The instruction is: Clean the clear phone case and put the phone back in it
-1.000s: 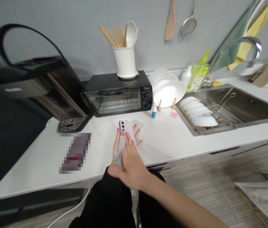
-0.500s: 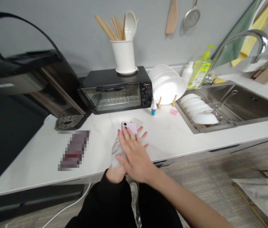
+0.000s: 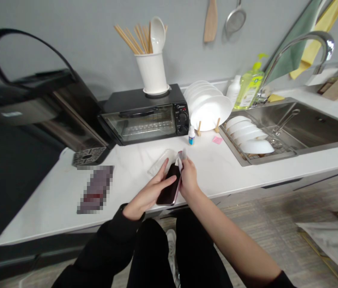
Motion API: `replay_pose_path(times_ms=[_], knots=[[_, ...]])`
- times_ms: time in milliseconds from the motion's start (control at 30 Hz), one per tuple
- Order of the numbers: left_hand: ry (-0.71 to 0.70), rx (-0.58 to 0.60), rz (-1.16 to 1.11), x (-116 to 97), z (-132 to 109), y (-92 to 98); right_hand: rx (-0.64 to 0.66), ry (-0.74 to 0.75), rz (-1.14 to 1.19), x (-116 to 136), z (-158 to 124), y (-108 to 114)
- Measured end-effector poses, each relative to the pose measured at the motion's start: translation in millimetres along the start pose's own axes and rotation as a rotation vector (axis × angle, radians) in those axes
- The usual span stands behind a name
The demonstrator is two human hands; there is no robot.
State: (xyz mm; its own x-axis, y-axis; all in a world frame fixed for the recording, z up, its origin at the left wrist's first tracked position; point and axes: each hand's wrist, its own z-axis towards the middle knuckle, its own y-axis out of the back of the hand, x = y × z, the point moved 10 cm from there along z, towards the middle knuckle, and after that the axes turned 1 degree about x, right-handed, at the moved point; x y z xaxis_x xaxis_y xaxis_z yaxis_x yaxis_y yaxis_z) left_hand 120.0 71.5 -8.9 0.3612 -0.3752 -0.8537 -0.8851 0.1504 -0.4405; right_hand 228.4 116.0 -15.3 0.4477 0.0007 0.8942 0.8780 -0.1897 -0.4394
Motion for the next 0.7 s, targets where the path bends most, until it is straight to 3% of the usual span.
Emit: replay_pose_path(times_ms=[100,233,333,400,567,633,700], knots=[[-0.001,-0.035,-0.004,7,-7,9.8,0.045,0.017,-0.019,8,2,-5],[-0.008,0.005,-0.094,14,-15,6.3,0.183,0.441,-0.360,64,-13,-18],[0.007,-0.047,-0.257,16,-18,11.1,0.292,0.683,-0.591,85,-36,-27],[0.035,-0.052,-0.372,19,-18,11.8,0.301,0.717,-0.622,89,-42,-26],[0.151,0.020,-0.549,26,-19,0.3,0.089,0.797,-0.508,115,-34,-20],[0.169,0.006,-0.604,24,-20,-1.6,0.153,0.875,-0.666,116,-41,-37],[0.124,-0.034,-0.650,16,-20,0.8,0.346,0.919,-0.949,97,-61,-59]])
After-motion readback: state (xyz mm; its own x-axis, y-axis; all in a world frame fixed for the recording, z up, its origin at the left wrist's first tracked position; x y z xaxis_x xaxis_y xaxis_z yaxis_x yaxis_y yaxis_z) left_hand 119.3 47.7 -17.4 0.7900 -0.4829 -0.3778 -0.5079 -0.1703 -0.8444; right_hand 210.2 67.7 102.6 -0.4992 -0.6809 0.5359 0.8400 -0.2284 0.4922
